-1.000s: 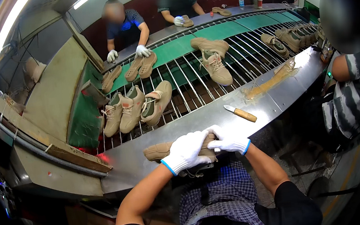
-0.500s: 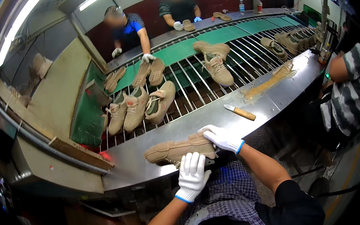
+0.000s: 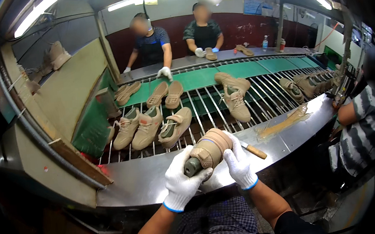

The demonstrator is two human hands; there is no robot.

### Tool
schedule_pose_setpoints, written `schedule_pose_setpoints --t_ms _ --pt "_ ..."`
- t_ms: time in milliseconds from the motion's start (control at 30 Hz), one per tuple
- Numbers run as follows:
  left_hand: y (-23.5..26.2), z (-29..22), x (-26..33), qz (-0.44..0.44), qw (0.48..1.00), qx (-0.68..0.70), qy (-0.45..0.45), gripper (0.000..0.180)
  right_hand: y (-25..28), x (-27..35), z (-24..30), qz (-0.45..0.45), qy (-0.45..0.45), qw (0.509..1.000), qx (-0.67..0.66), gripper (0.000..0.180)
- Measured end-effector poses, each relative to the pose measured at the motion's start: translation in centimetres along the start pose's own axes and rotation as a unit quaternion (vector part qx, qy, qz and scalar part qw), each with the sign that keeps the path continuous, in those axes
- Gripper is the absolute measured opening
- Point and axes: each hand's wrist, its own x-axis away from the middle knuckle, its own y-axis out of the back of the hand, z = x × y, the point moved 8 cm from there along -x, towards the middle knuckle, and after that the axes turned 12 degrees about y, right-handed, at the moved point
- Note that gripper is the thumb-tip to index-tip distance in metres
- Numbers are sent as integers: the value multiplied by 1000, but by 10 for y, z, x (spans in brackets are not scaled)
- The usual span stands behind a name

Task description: The person handles a shoe on a workstation, using a knife to trim or scrape the sole and upper while turning the shoe over by hand. The person picks up shoes from a conveyor belt, wipes the soles, and places them back onto the belt one at a time.

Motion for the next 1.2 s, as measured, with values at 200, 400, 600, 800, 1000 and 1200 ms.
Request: schedule_pose_setpoints --t_ms 200,400,600,800,1000,1200 --pt "-27 -26 13 9 992 -45 -114 82 33 23 -14 -41 -12 995 88 51" --pt "-51 -50 44 65 974 -98 -193 74 65 23 -4 133 -182 961 162 50" --pt "-59 -41 73 136 949 -93 -267 62 58 36 8 316 -291 874 228 52" --pt "-56 -17 123 197 920 -98 -324 39 24 73 -8 504 -242 778 285 58" --pt "-30 4 145 247 899 -89 -350 38 -10 90 -7 595 -289 703 262 63" --pt "-2 12 145 266 893 -87 -353 38 -27 74 -29 391 -372 829 145 51"
